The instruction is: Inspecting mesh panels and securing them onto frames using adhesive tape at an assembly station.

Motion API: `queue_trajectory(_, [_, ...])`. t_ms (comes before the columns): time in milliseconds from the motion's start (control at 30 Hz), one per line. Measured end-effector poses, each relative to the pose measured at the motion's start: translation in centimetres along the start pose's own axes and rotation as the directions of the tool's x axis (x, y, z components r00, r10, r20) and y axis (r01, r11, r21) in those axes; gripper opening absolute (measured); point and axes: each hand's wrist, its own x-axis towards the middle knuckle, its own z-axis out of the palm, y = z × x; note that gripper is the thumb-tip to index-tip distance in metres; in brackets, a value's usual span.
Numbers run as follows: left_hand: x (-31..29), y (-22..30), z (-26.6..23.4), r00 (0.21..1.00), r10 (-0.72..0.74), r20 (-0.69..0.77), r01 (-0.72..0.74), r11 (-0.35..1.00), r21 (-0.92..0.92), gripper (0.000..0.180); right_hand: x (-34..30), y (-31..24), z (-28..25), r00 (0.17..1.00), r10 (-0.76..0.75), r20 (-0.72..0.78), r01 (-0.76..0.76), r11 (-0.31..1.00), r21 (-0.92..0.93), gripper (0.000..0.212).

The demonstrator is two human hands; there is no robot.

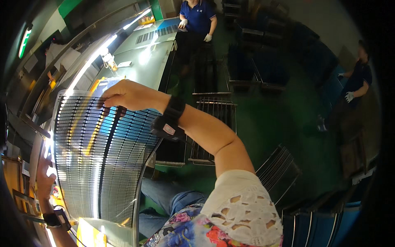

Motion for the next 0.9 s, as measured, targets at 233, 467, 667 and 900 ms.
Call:
queue_trajectory(233, [0.1,4.5,8.4,0.953,-0.068,0.294,0.156,0.945,-0.287,0.020,-7.0,3.8,-4.5,0.998,0.001,-0.058,0.007,0.992,0.126,0.025])
queue_trajectory(467, [-4.9,1.4,3.5,0.924,-0.377,-0.065,0.353,0.905,-0.238,0.031,-29.2,17.7,-11.2,0.405,0.434,-0.805,-0.359,0.885,0.297,0.027])
queue_trajectory(667, [-7.9,2.1,3.0,0.783,-0.557,-0.278,0.563,0.824,-0.064,0.031,-48.2,30.2,0.2,-0.098,0.774,-0.625,-0.512,0.499,0.699,0.019])
queue_trajectory(900, [-11.3,3.5,1.0,0.645,-0.667,-0.374,0.704,0.709,-0.050,0.036,-44.5,40.7,8.4,-0.010,0.937,-0.349,-0.556,0.284,0.781,0.021])
